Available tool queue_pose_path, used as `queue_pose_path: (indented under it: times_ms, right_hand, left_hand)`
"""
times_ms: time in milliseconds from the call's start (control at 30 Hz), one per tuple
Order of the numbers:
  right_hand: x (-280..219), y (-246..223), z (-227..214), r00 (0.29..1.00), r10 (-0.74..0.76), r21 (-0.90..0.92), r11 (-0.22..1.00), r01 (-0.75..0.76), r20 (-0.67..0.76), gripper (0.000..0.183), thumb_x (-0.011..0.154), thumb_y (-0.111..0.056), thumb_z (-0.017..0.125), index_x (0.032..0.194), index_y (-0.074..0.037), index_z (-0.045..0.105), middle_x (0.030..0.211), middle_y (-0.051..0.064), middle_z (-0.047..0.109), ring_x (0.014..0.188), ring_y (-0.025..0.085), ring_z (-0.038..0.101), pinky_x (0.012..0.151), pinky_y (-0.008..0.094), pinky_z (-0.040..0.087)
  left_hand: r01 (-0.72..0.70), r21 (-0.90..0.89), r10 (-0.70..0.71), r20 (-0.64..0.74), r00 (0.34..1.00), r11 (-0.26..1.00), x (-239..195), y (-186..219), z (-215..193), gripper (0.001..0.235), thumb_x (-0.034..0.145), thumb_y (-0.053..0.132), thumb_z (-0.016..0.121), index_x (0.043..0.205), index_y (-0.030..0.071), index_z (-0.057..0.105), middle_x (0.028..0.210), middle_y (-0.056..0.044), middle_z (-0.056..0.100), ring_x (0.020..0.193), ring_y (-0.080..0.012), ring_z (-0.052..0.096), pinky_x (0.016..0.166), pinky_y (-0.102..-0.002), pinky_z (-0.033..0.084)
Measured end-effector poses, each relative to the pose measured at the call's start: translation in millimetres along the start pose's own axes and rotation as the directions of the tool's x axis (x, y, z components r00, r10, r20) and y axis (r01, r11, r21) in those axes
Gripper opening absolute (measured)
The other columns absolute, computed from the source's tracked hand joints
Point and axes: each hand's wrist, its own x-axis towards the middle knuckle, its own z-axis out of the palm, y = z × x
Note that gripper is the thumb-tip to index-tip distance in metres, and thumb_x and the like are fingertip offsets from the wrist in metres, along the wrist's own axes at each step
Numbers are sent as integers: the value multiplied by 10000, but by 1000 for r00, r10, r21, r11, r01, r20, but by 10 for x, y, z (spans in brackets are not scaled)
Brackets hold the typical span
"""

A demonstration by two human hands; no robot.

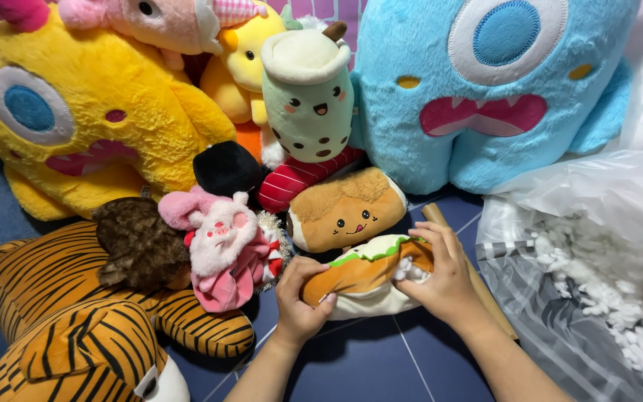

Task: Stuffing a burger-shaped plushie with white fiberfill using a cardboard tube as a tool.

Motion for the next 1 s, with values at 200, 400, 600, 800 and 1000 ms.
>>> queue_pose_path:
  times_ms: [200, 400, 600, 800, 1000]
  right_hand:
    - [40, 73, 56, 994, 110, -192, 975, -112, -20, 483, 660, -43, 581, 1118, -156, 682, 1077, -29, 717, 1060, 212, 654, 955, 401, 428]
    - [103, 362, -83, 981, 119, -117, 984, -138, -154, 369, 697, 58, 584, 1024, -90, 667, 983, 44, 678, 903, 251, 663, 836, 394, 474]
    - [96, 185, -167, 971, 226, 123, 964, -234, 76, 492, 697, 66, 535, 1111, -126, 717, 1070, 43, 670, 1043, 187, 678, 851, 267, 534]
    - [131, 82, -365, 957, 96, 317, 930, -184, 272, 657, 697, -145, 711, 1345, -131, 601, 1297, 58, 608, 1278, 210, 569, 1108, 343, 415]
    - [147, -28, -45, 981, 76, -227, 973, -34, 177, 627, 672, -233, 709, 1290, -170, 625, 1197, 16, 673, 1208, 254, 584, 1088, 463, 369]
  left_hand:
    - [-40, -10, 40, 3, 999, 999, 20, 71, 19, 317, 831, 291, 706, 1053, 65, 680, 895, -115, 632, 794, -247, 614, 749, -341, 514]
    - [27, 102, -12, -142, 990, 994, -3, -19, -17, 289, 823, 285, 718, 1041, 96, 702, 928, -95, 634, 845, -238, 616, 787, -352, 501]
    - [118, 131, -105, -102, 989, 984, -31, -79, -12, 311, 799, 272, 716, 1052, 91, 700, 968, -92, 670, 905, -236, 648, 834, -350, 522]
    - [148, 128, -135, -106, 985, 981, -34, -92, -10, 338, 825, 334, 718, 1060, 94, 697, 978, -94, 657, 908, -229, 643, 836, -343, 516]
    - [109, 112, -100, -81, 992, 988, -29, -64, 1, 320, 809, 299, 711, 1055, 94, 699, 966, -94, 670, 906, -236, 649, 835, -351, 524]
